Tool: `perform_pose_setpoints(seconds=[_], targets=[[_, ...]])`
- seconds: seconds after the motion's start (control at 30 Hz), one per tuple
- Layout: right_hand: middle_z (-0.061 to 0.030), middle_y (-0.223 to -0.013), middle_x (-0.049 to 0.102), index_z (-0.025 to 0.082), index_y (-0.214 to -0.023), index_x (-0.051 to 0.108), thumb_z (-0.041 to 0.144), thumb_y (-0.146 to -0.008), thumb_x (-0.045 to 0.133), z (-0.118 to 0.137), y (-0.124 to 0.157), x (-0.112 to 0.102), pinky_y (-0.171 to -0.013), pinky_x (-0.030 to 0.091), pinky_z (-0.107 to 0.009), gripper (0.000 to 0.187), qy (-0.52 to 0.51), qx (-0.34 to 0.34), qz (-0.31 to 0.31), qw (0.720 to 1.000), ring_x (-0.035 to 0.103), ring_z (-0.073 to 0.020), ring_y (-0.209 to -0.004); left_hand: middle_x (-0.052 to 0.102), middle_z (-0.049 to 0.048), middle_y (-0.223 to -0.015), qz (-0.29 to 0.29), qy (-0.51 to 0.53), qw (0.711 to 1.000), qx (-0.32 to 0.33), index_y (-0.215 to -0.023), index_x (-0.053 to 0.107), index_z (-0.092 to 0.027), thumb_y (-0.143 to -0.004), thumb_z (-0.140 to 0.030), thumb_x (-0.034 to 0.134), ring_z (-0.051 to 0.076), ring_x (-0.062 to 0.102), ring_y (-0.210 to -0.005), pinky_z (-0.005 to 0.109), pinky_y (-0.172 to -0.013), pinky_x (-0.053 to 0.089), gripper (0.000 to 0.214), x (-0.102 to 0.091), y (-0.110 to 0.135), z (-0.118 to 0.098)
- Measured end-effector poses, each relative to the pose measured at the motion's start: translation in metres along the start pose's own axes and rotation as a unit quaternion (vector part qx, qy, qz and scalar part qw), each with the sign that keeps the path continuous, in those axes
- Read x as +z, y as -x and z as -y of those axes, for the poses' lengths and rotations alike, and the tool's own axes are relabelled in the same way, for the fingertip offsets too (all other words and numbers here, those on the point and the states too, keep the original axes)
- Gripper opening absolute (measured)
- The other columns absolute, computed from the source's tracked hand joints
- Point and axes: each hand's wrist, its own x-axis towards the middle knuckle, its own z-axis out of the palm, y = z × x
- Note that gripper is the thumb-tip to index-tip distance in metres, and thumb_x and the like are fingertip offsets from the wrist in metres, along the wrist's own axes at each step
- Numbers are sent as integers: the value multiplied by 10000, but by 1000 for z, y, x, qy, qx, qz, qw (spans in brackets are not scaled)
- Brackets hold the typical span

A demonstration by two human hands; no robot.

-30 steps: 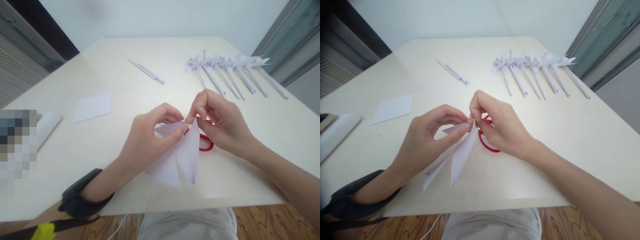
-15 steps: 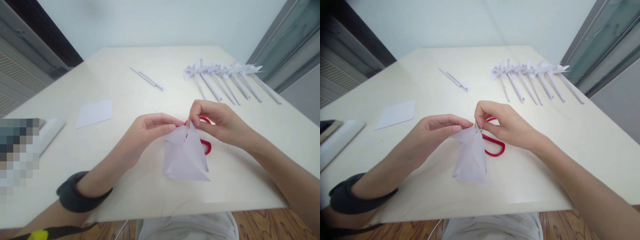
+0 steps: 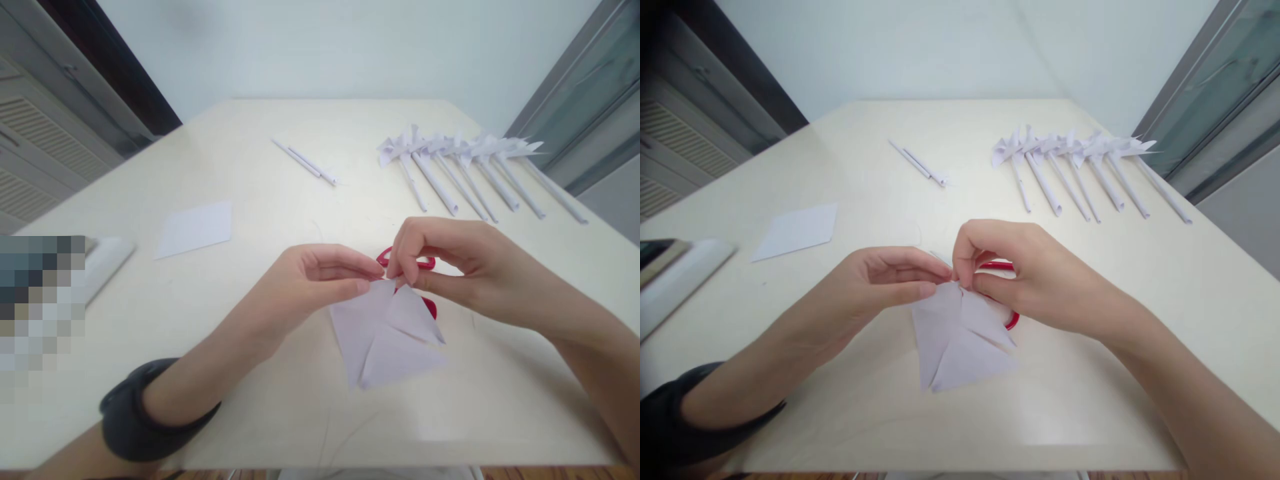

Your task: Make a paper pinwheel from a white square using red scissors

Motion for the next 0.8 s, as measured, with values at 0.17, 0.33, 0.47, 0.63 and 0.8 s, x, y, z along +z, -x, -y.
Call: perform_pose_setpoints(seconds=[0.17,0.33,0.47,0.63,0.8], targets=[[29,-814,611,215,-784,560,60,-794,522,13,1,2,-601,448,-211,160,67,30,41,996,565,-104,-731,722,20,-915,18,-2,999,-50,-851,686,-205,-734,-224,660,198,669,-894,316,-817,528,121,6,-1,-3],[18,-849,629,233,-813,568,73,-796,515,13,6,1,-598,433,-229,170,142,6,58,988,577,-124,-744,732,11,-824,12,-30,997,-64,-786,711,-217,-712,-154,613,207,685,-845,333,-784,553,139,8,-5,-4],[8,-886,625,234,-909,549,107,-815,523,-4,20,1,-633,453,-226,159,146,-1,79,986,579,-120,-762,735,0,-827,37,-61,995,-71,-779,728,-242,-713,-179,602,208,692,-830,305,-742,562,156,4,-7,-1],[31,-788,592,224,-883,532,150,-840,521,-20,30,10,-558,428,-183,86,121,58,56,989,535,-79,-643,731,16,-863,77,-62,990,-99,-809,723,-230,-735,-169,583,199,682,-851,288,-756,551,170,3,-12,6],[0,-765,580,211,-802,547,178,-830,536,-17,30,18,-514,423,-204,44,126,87,12,988,525,-103,-620,723,12,-874,85,-66,991,-85,-820,713,-227,-748,-181,599,196,666,-854,265,-749,549,143,6,-9,13]])
